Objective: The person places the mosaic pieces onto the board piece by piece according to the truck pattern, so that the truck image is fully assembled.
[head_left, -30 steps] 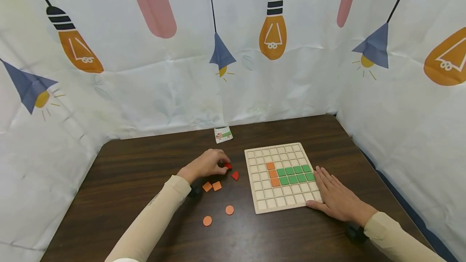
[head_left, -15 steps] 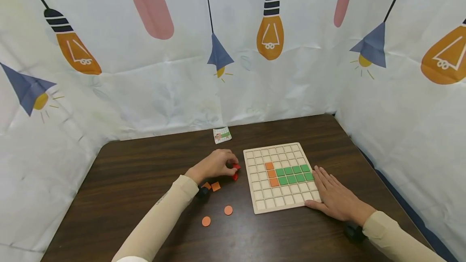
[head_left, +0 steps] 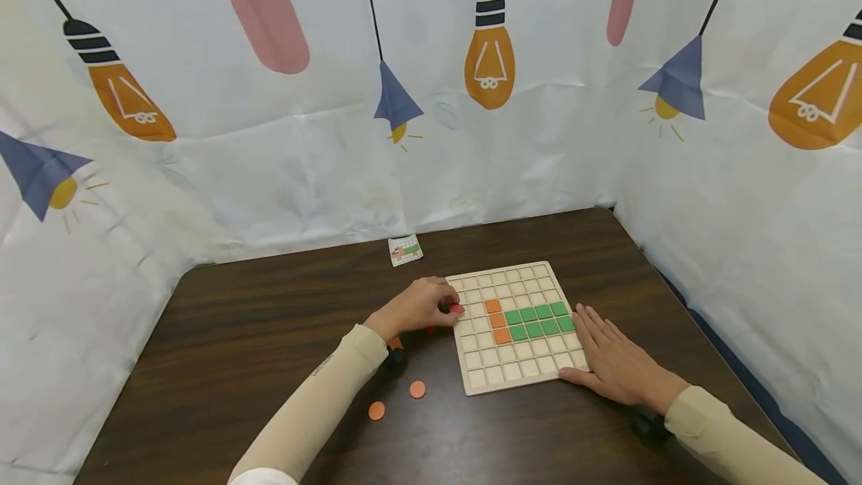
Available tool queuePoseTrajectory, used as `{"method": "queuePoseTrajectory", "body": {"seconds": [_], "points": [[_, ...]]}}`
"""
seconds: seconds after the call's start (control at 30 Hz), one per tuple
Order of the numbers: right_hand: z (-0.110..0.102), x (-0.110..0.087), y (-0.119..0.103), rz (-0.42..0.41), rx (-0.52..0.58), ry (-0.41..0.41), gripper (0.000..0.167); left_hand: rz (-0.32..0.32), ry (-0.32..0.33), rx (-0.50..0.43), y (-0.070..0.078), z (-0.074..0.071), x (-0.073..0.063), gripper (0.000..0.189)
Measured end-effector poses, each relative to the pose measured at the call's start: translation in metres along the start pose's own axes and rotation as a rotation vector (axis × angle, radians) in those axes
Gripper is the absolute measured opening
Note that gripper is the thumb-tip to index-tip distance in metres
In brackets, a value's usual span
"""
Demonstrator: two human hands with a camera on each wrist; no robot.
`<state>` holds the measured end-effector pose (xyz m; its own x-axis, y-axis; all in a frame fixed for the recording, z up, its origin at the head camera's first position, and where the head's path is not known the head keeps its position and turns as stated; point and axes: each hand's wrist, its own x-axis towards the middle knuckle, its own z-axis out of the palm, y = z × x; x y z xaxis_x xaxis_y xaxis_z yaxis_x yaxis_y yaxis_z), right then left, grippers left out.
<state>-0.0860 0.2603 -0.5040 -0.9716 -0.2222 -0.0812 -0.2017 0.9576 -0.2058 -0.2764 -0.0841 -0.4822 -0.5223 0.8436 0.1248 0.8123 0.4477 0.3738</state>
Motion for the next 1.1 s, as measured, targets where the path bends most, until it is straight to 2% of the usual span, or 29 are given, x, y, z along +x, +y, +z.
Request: {"method": "queuePoseTrajectory", "body": {"seconds": [0.27, 0.5, 0.7, 0.83, 1.1], "points": [[0.001, 0.002, -0.001, -0.007, -0.016, 0.006, 0.105, 0.054, -0.002, 0.020, 0.006, 0.006, 0.014, 0.017], [-0.001, 0.003, -0.001, -0.014, -0.025, 0.008, 0.105, 0.050, -0.019, 0.056, 0.007, 0.011, 0.021, 0.021], [-0.001, 0.002, 0.000, -0.019, -0.029, 0.011, 0.104, 0.068, 0.001, 0.071, 0.010, 0.014, 0.027, 0.016], [-0.001, 0.002, 0.001, -0.020, -0.031, 0.013, 0.104, 0.041, 0.007, 0.079, 0.013, 0.017, 0.030, 0.014], [-0.001, 0.001, 0.002, -0.010, -0.028, 0.013, 0.105, -0.040, -0.022, 0.084, 0.019, 0.020, 0.034, 0.019]]}}
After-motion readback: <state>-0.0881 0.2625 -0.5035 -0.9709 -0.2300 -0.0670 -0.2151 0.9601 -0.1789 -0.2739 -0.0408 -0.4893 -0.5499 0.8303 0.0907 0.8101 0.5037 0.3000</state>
